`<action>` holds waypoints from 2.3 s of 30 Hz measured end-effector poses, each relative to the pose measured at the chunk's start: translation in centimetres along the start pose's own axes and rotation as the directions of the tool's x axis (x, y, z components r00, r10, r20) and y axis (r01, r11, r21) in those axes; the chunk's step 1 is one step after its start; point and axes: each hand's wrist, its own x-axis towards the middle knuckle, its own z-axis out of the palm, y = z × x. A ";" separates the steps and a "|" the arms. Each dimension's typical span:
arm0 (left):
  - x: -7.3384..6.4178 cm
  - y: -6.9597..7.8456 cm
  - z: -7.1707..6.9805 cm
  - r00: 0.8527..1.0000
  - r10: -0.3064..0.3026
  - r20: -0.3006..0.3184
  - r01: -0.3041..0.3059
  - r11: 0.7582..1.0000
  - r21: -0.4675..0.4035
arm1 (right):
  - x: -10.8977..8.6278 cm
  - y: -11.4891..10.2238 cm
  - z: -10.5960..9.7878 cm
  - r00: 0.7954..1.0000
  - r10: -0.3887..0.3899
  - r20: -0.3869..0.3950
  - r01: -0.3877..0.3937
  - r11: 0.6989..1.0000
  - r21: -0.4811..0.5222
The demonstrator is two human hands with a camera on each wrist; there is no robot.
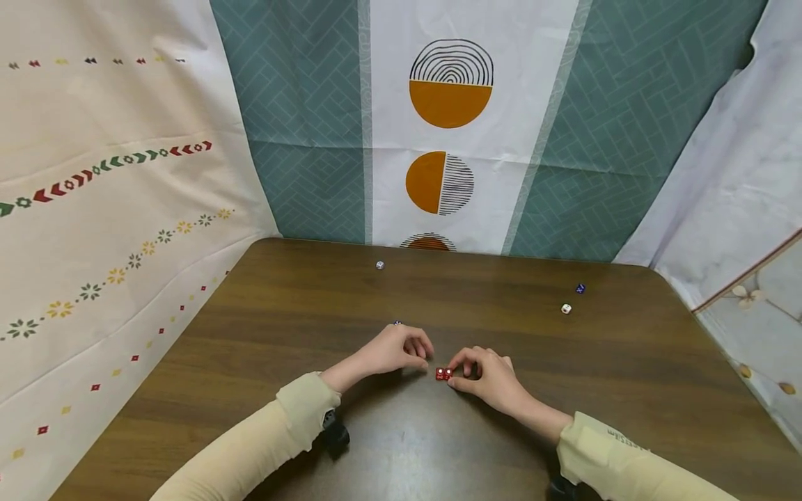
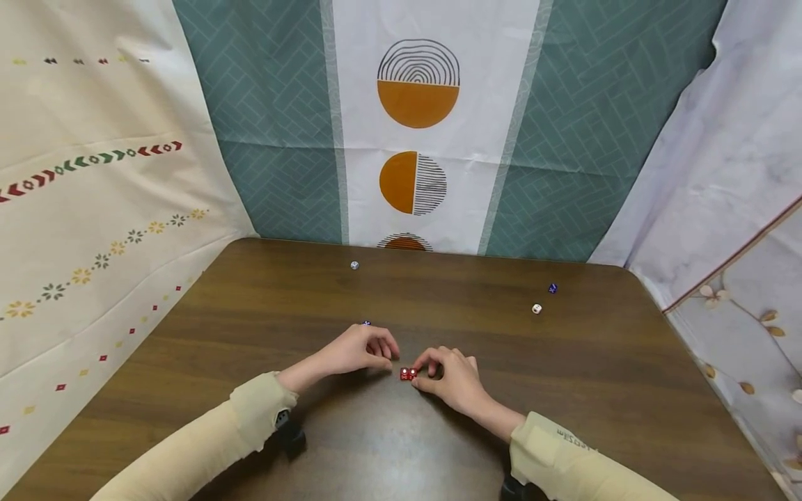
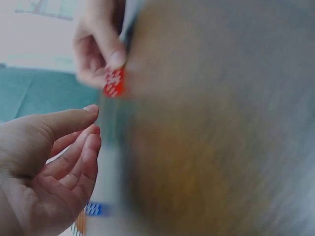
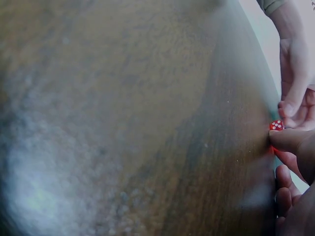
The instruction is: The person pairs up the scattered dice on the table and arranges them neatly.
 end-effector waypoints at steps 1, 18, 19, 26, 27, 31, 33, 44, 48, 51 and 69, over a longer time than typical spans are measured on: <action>0.0 -0.1 -0.4 1.000 -0.001 -0.019 0.001 1.000 0.010 | 0.0 0.0 0.0 1.000 0.003 0.001 -0.003 1.000 0.000; 0.2 -4.4 -3.9 0.964 -0.158 -0.214 0.182 0.978 0.099 | -0.1 -0.2 -0.1 1.000 0.001 -0.013 -0.001 1.000 0.012; 0.2 -4.5 -3.9 0.964 -0.160 -0.213 0.183 0.979 0.091 | -0.2 -0.2 -0.1 1.000 0.001 -0.012 -0.001 1.000 0.014; 0.5 -4.9 -4.0 0.961 -0.165 -0.222 0.186 0.979 0.081 | -0.2 -0.1 0.0 1.000 0.007 -0.013 -0.006 1.000 0.023; 0.5 -4.9 -4.0 0.960 -0.167 -0.224 0.189 0.979 0.079 | -0.2 -0.1 0.0 1.000 0.005 -0.013 -0.005 1.000 0.023; 0.4 -4.9 -4.0 0.961 -0.162 -0.223 0.183 0.980 0.080 | -0.2 -0.1 0.1 1.000 0.006 -0.017 -0.005 1.000 0.021; 0.4 -4.9 -3.9 0.962 -0.162 -0.220 0.182 0.980 0.078 | -0.2 -0.1 0.1 1.000 0.006 -0.021 -0.006 1.000 0.019; 0.4 -4.8 -3.8 0.959 -0.172 -0.224 0.192 0.979 0.072 | -0.2 -0.2 0.1 1.000 0.013 -0.029 -0.012 1.000 0.019; 0.5 -4.7 -3.8 0.958 -0.178 -0.223 0.197 0.978 0.066 | -0.3 -0.2 0.1 1.000 0.021 -0.023 -0.021 1.000 0.023; 0.5 -4.6 -3.8 0.958 -0.184 -0.220 0.203 0.977 0.065 | -0.3 -0.1 0.2 1.000 0.028 -0.015 -0.027 0.999 0.022; 1.0 -4.1 -2.8 0.952 -0.173 -0.252 0.206 0.972 0.110 | -0.2 -0.1 0.3 1.000 0.016 -0.025 -0.016 1.000 0.011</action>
